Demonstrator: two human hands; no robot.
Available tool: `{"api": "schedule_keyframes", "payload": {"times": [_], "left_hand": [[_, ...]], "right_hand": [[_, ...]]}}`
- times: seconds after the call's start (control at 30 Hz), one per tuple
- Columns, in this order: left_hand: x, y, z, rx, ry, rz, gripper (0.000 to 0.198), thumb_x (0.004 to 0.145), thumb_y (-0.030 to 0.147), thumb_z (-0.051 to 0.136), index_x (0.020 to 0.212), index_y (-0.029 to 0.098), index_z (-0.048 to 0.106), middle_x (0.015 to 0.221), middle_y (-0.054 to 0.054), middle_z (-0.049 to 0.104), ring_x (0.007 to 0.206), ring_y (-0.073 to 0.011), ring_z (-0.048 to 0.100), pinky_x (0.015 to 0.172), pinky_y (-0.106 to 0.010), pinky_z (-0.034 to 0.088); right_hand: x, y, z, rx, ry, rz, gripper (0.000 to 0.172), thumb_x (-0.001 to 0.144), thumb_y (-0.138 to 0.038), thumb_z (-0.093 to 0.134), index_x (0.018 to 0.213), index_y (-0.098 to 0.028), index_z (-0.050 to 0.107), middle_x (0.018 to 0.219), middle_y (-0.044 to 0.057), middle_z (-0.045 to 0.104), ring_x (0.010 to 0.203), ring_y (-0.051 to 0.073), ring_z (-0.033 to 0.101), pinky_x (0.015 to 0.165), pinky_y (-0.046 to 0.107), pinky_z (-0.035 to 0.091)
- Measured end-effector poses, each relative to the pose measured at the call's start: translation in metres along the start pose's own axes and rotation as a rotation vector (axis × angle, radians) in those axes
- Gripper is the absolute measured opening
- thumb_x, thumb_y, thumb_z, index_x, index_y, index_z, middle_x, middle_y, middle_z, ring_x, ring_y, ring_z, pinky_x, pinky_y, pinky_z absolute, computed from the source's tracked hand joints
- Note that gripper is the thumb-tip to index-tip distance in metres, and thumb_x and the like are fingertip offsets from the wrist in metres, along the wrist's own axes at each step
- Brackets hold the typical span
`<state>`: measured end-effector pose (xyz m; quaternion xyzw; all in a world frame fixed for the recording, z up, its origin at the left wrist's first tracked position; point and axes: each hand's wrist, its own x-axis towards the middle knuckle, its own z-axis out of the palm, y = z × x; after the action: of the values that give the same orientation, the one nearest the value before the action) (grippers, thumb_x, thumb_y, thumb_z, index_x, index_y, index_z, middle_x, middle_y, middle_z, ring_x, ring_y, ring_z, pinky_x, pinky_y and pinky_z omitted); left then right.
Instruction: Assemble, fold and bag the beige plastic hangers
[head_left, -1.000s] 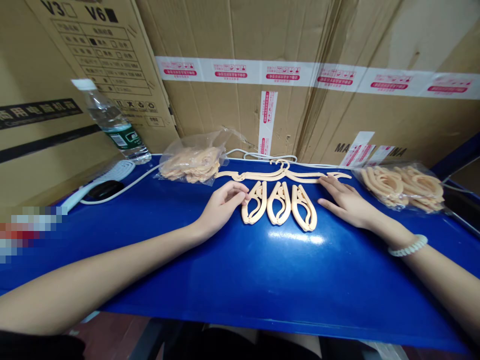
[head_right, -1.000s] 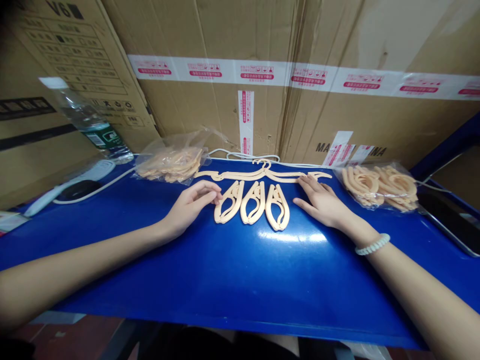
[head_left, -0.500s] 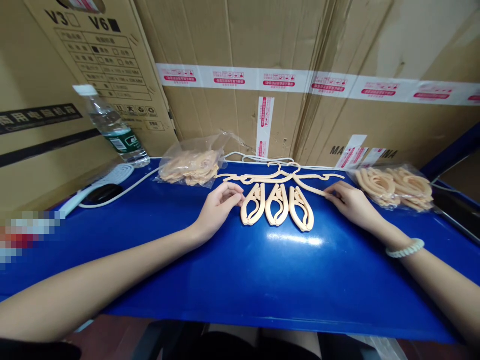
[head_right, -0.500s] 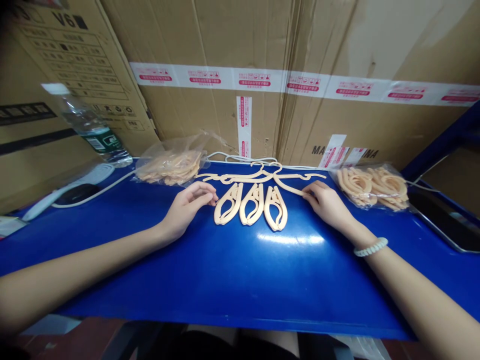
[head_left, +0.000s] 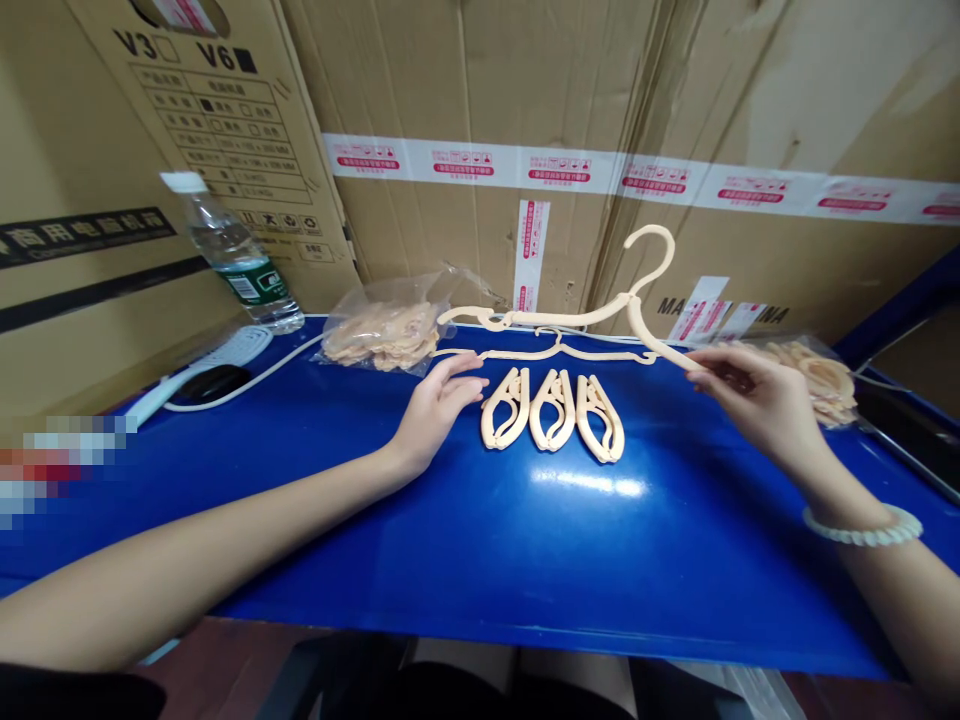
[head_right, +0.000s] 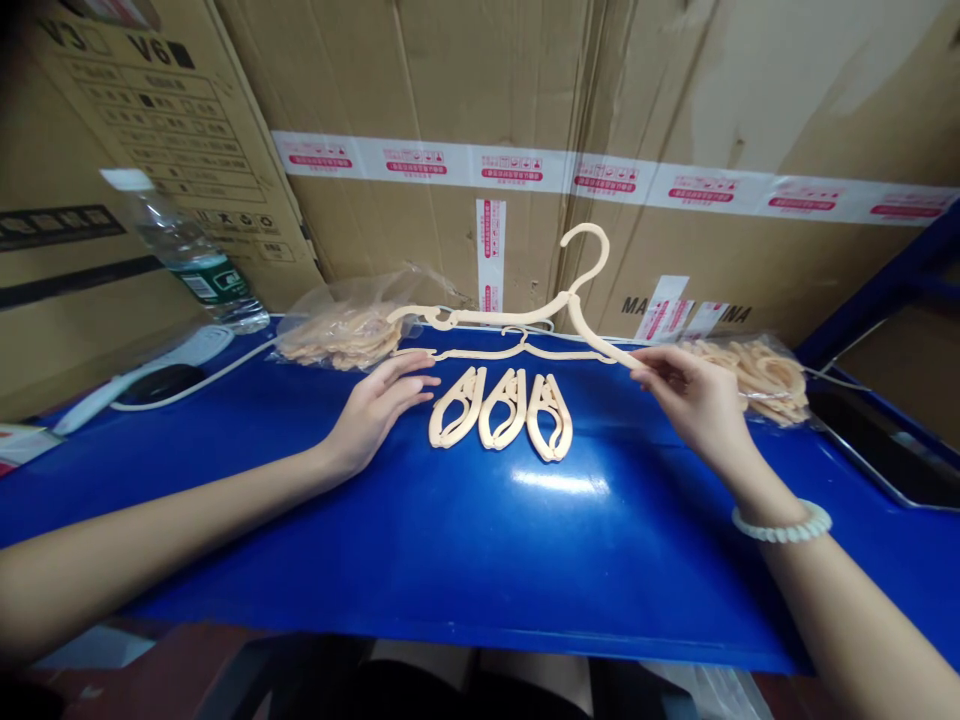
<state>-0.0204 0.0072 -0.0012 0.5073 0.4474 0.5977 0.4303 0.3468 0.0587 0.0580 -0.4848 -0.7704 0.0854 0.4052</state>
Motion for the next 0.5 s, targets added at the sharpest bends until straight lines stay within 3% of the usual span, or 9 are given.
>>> {"api": "schedule_keyframes", "payload": {"times": [0.13,0.23,0.4,0.5], "left_hand": [[0.001,-0.005,0.001,-0.029,0.038,-0.003,0.07,0.082,0.03,0.069,0.145,0.023,0.04,0.151,-0.017,0.045,0.114,-0.0249,0.066,0.098,-0.041,0.055],[0.001,-0.006,0.0,-0.016,0.023,0.041,0.081,0.081,0.03,0.072,0.15,0.027,0.031,0.149,-0.016,0.044,0.11,-0.0237,0.067,0.098,-0.041,0.055],[-0.002,-0.004,0.002,0.041,-0.064,0.114,0.08,0.08,0.026,0.073,0.149,0.027,0.034,0.133,-0.012,0.058,0.104,-0.0212,0.068,0.096,-0.039,0.056],[-0.005,-0.002,0.003,0.119,-0.182,0.146,0.066,0.084,0.028,0.069,0.145,0.023,0.043,0.126,-0.011,0.064,0.108,-0.0216,0.068,0.097,-0.038,0.055]], "right_hand": [[-0.003,-0.005,0.007,0.005,-0.063,-0.005,0.034,0.084,-0.055,0.069,0.094,-0.022,0.072,0.085,0.007,0.074,0.069,0.024,0.067,0.067,0.04,0.055],[-0.004,-0.01,0.011,0.014,-0.114,-0.027,0.035,0.085,-0.057,0.067,0.09,-0.022,0.071,0.084,0.006,0.074,0.07,0.023,0.066,0.065,0.038,0.055],[-0.006,-0.015,0.014,-0.026,-0.156,-0.078,0.037,0.084,-0.059,0.069,0.087,-0.022,0.07,0.079,0.006,0.072,0.067,0.021,0.064,0.06,0.034,0.052],[-0.008,-0.018,0.017,-0.031,-0.2,-0.098,0.036,0.086,-0.057,0.067,0.087,-0.021,0.07,0.08,0.005,0.073,0.067,0.02,0.063,0.06,0.033,0.05]]}}
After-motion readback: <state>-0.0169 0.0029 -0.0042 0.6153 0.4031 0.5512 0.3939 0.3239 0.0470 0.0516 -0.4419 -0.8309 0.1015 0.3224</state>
